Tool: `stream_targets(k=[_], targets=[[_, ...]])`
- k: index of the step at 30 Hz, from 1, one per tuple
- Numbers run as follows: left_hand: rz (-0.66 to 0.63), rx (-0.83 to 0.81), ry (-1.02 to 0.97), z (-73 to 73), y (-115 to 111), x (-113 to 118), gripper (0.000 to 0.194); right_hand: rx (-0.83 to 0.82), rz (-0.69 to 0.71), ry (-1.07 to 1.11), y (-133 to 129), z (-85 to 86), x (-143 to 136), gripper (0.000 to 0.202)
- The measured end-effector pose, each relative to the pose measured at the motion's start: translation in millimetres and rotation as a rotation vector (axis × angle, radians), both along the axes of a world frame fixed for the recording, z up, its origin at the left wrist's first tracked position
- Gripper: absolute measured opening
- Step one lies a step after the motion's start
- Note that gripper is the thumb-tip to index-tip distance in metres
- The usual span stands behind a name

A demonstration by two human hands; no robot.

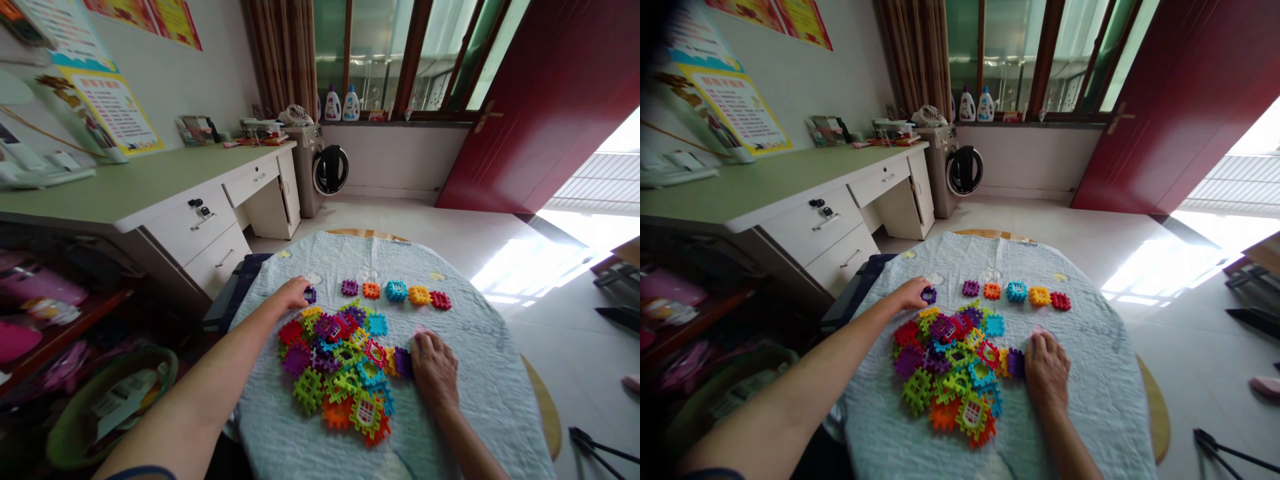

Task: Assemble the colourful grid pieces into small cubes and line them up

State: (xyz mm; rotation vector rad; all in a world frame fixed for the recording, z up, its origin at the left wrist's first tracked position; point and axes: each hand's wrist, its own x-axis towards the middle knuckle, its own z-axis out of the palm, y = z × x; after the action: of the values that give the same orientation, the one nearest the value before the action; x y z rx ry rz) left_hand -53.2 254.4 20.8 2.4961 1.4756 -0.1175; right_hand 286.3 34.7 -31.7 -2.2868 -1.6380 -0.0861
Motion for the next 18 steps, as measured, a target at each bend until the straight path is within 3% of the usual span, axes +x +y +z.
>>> stream_targets(k=[9,18], targets=[[-0.026,0.049,-0.059,8.4,12,22,0.043,0.007,0.003,0.02,-1,0.1,-1,0.031],[-0.056,0.027,-0.071,-6.9,33,54,0.046,0.009,0.005,0.016,0,-0.4,-1,0.031]])
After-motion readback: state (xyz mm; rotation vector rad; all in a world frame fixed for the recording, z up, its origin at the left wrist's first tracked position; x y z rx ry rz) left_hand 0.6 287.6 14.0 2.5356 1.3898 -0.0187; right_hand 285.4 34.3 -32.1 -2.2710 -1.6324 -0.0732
